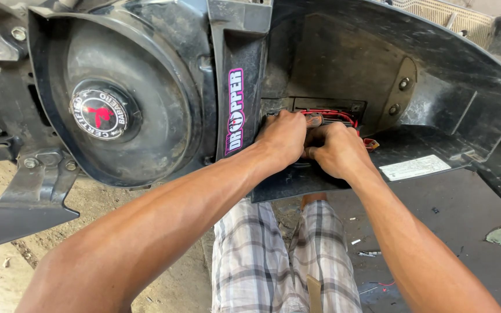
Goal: Replacing a motorcycle battery by disconnecting terminals and swapping the unit
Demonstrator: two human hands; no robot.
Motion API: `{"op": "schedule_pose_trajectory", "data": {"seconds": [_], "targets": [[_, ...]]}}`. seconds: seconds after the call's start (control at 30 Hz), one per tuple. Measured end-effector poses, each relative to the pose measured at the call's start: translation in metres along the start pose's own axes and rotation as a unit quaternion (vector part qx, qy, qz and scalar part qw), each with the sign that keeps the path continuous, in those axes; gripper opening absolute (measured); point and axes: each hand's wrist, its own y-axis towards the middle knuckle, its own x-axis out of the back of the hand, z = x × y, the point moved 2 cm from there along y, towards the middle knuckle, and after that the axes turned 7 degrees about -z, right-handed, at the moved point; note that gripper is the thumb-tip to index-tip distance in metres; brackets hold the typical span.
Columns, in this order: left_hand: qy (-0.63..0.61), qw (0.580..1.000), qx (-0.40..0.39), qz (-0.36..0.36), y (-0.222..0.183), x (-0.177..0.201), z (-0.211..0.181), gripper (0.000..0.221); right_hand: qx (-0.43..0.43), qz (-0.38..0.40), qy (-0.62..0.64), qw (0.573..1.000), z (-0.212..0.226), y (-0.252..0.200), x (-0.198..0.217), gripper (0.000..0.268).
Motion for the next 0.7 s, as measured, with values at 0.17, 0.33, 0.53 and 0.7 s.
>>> {"op": "schedule_pose_trajectory", "data": {"seconds": [0.17,0.33,0.53,0.7], "targets": [[-0.006,1.0,0.006,0.004,-0.013,0.009,-0.008,0.026,-0.001,-0.029,-0.008,1.0,0.002,-0.005,0.002,0.03],[-0.01,1.0,-0.004,-0.01,-0.001,0.001,-0.004,0.027,-0.002,-0.036,-0.013,0.999,-0.005,0.004,-0.005,0.033],[-0.003,1.0,-0.001,-0.001,-0.016,0.017,-0.016,0.031,0.0,-0.04,-0.014,0.999,-0.002,0.0,-0.005,0.039],[0.004,1.0,-0.004,-0.005,-0.016,0.014,-0.015,0.031,-0.012,-0.036,-0.004,0.999,-0.004,0.0,-0.009,0.047]]}}
